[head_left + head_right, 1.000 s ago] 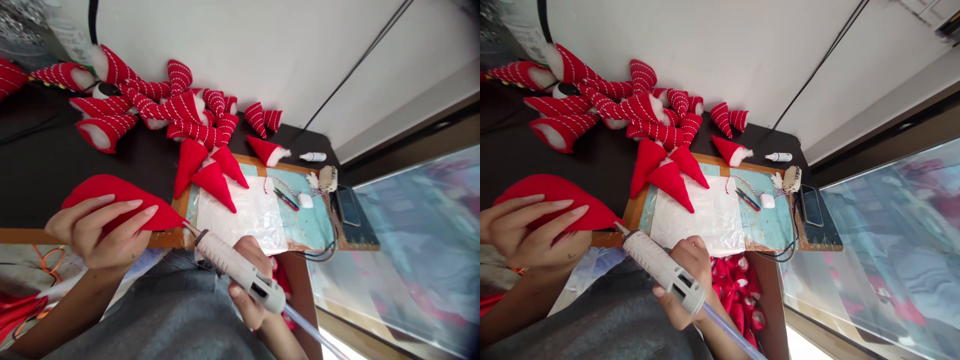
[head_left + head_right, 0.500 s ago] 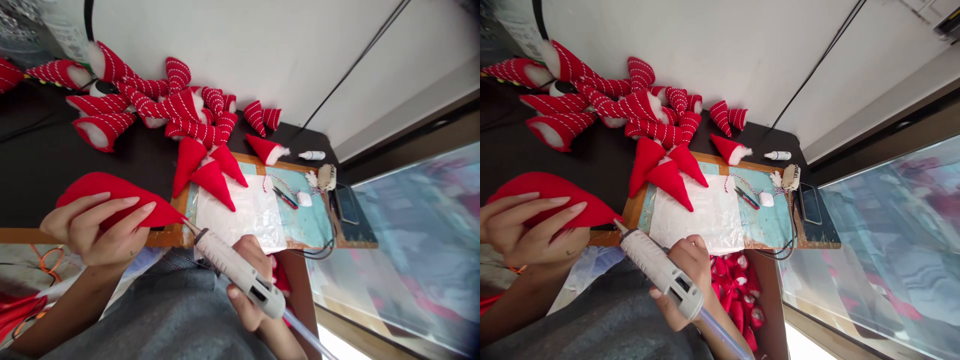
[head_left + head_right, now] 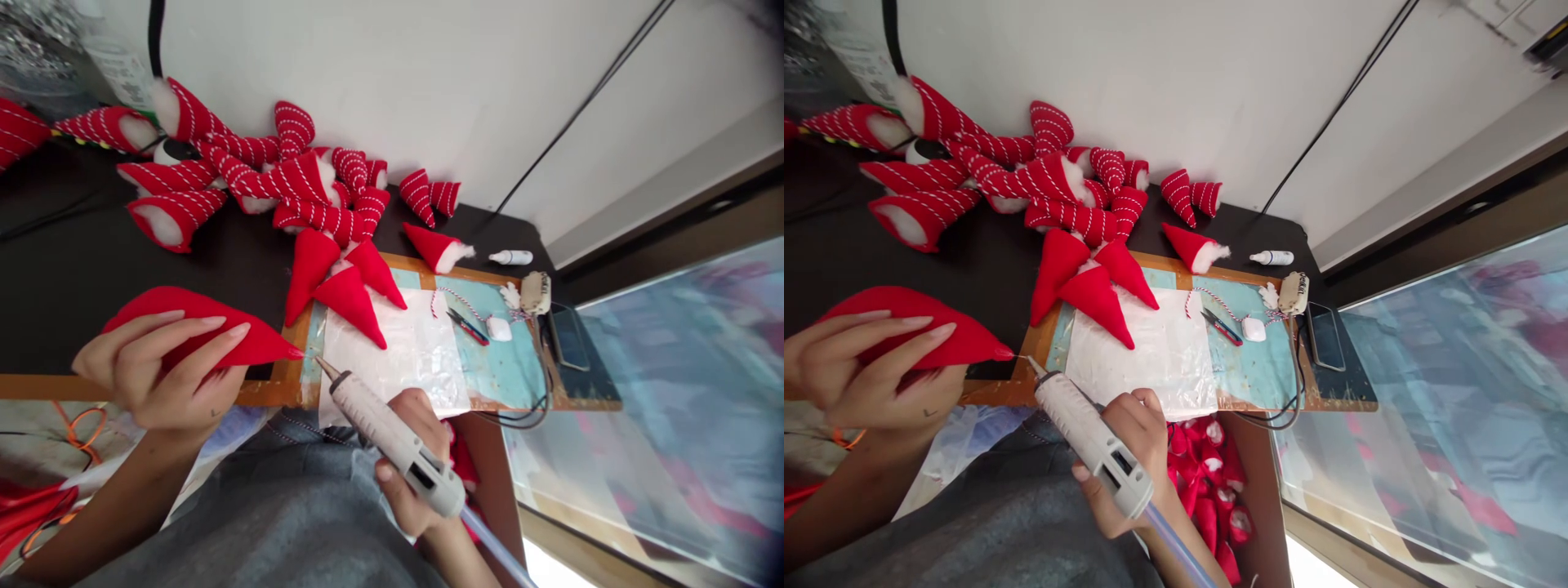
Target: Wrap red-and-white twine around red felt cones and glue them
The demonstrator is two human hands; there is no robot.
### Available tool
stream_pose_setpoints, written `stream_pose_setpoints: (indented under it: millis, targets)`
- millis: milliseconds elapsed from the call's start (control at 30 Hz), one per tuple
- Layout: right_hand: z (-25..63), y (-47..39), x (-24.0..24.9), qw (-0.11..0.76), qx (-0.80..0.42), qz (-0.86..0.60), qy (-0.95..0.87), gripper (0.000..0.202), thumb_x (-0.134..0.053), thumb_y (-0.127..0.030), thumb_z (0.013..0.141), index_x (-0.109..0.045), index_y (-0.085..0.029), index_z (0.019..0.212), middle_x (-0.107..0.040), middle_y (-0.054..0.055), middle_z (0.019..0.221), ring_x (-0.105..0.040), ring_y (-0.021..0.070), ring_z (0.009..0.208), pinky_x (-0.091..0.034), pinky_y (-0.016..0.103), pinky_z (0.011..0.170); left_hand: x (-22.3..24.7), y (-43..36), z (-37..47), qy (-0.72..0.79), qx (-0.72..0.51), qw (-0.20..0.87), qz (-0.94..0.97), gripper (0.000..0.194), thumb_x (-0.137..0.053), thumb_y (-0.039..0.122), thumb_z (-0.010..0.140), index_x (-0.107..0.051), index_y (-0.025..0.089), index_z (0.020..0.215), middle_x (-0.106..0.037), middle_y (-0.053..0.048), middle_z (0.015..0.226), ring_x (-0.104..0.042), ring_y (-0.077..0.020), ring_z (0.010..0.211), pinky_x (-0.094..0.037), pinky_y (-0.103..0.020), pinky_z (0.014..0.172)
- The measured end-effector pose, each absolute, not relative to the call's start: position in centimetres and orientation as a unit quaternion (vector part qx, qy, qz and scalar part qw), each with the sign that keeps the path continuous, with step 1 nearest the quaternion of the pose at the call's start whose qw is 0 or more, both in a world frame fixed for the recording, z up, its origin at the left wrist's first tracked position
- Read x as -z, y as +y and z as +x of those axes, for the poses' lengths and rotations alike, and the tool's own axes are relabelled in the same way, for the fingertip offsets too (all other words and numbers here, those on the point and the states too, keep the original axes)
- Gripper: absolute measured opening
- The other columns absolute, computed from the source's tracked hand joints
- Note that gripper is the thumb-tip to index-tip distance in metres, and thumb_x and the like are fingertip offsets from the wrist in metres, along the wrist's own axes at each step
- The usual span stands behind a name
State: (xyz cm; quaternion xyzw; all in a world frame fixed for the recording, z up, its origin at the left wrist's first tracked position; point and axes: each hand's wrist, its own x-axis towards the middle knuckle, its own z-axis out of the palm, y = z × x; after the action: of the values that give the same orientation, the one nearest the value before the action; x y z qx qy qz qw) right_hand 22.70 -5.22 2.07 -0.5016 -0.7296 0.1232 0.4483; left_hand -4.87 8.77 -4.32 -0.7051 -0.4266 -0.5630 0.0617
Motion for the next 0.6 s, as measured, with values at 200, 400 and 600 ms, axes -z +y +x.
stream_pose_setpoints:
  millis: [200, 400, 600]
  targets:
    - [22.1, -5.0, -2.2, 0.522, -0.080, -0.473, -0.705, 0.040, -0.031, -0.051, 0.111, -0.050, -0.024, 0.087, -0.050, 0.000, 0.071, -0.055, 0.0194, 0.061, -0.042, 0.043, 0.066, 0.0, 6.2, -0.2, -0.441, 0.464, -0.099, -0.762, 0.019, -0.077, 0.026, 0.090, -0.077, 0.021, 0.109, -0.079, -0.006, 0.103, -0.074, -0.0215, 0.089, -0.058, -0.031, 0.084]
    - [21.9, -4.2, -2.3, 0.505, -0.083, -0.487, -0.708, 0.042, -0.026, -0.054, 0.111, -0.044, -0.026, 0.085, -0.045, -0.001, 0.069, -0.050, 0.0207, 0.058, -0.040, 0.044, 0.066, -1.1, 5.0, 0.9, -0.435, 0.403, -0.401, -0.698, 0.017, -0.079, 0.035, 0.083, -0.083, 0.022, 0.092, -0.080, -0.005, 0.099, -0.077, -0.0208, 0.085, -0.062, -0.023, 0.073]
    - [21.9, -3.8, -1.4, 0.495, -0.079, -0.485, -0.716, 0.034, -0.033, -0.044, 0.109, -0.039, -0.026, 0.080, -0.042, -0.002, 0.068, -0.045, 0.0195, 0.058, -0.034, 0.040, 0.066, -0.5, 4.3, 0.5, -0.472, 0.380, -0.504, -0.615, 0.024, -0.083, 0.037, 0.081, -0.086, 0.026, 0.102, -0.076, -0.006, 0.116, -0.077, -0.0223, 0.095, -0.063, -0.019, 0.067]
